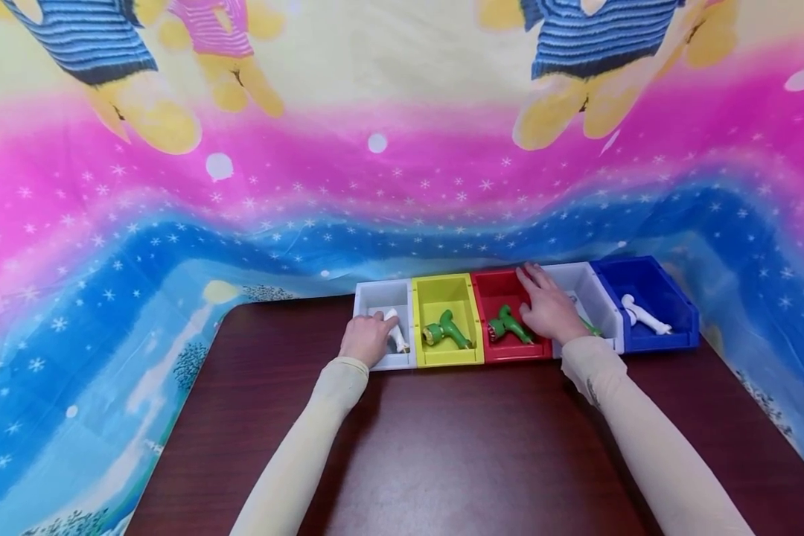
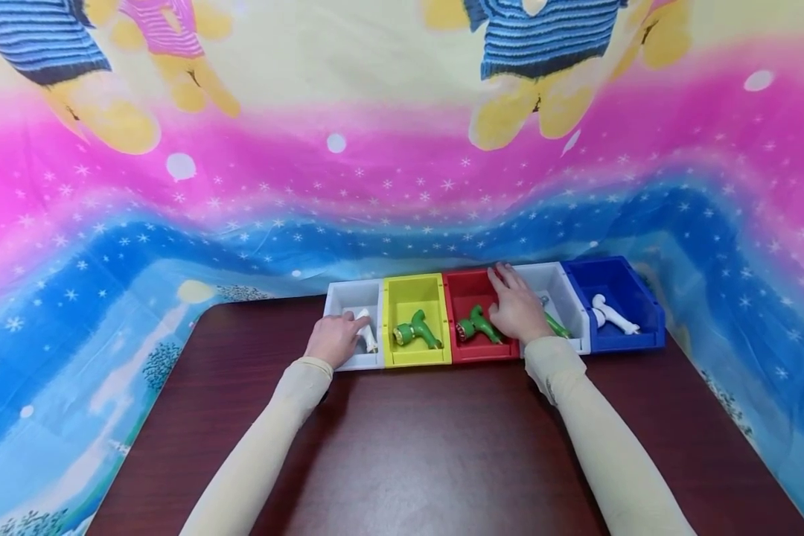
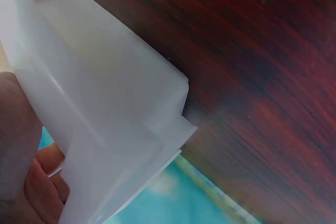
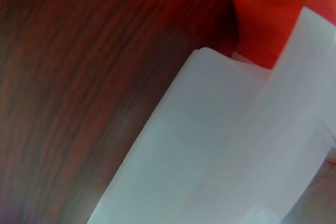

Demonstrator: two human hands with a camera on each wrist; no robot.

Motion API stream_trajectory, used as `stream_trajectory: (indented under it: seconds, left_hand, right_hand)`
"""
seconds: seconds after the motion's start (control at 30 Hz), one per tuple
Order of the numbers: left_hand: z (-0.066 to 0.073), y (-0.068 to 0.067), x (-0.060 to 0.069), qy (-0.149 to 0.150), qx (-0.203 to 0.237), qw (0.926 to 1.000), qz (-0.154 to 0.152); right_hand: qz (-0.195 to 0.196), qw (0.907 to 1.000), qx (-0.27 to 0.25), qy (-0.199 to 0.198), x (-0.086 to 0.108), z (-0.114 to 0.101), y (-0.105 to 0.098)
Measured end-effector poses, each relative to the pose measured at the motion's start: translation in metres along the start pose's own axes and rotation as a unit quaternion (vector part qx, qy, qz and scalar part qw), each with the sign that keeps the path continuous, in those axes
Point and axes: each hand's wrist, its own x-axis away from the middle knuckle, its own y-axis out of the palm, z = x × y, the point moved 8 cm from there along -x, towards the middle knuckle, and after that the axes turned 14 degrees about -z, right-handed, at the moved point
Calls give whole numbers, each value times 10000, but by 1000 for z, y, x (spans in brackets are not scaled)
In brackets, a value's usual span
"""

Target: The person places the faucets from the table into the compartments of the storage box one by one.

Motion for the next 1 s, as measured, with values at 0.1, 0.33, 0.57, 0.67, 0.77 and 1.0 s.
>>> stream_trajectory:
  seconds: [0.1,0.33,0.57,0.67,0.77,1.0]
  left_hand:
    - [1,-2,-1,12,-50,10000,74]
    - [1,-1,-2,-32,-11,10000,70]
    - [2,3,-2,-45,83,10000,-7]
    - [2,4,-3,-88,49,9999,-64]
    - [1,3,-3,-177,61,9998,-118]
    - [0,4,-3,-311,123,9993,-164]
  right_hand:
    - [-4,10000,-1,36,0,2,0]
    - [27,10000,11,45,-1,2,-1]
    - [-7,10000,-2,72,2,2,1]
    - [17,9999,-41,90,3,2,0]
    - [29,10000,-34,86,2,1,0]
    - [-28,9999,17,104,-1,1,0]
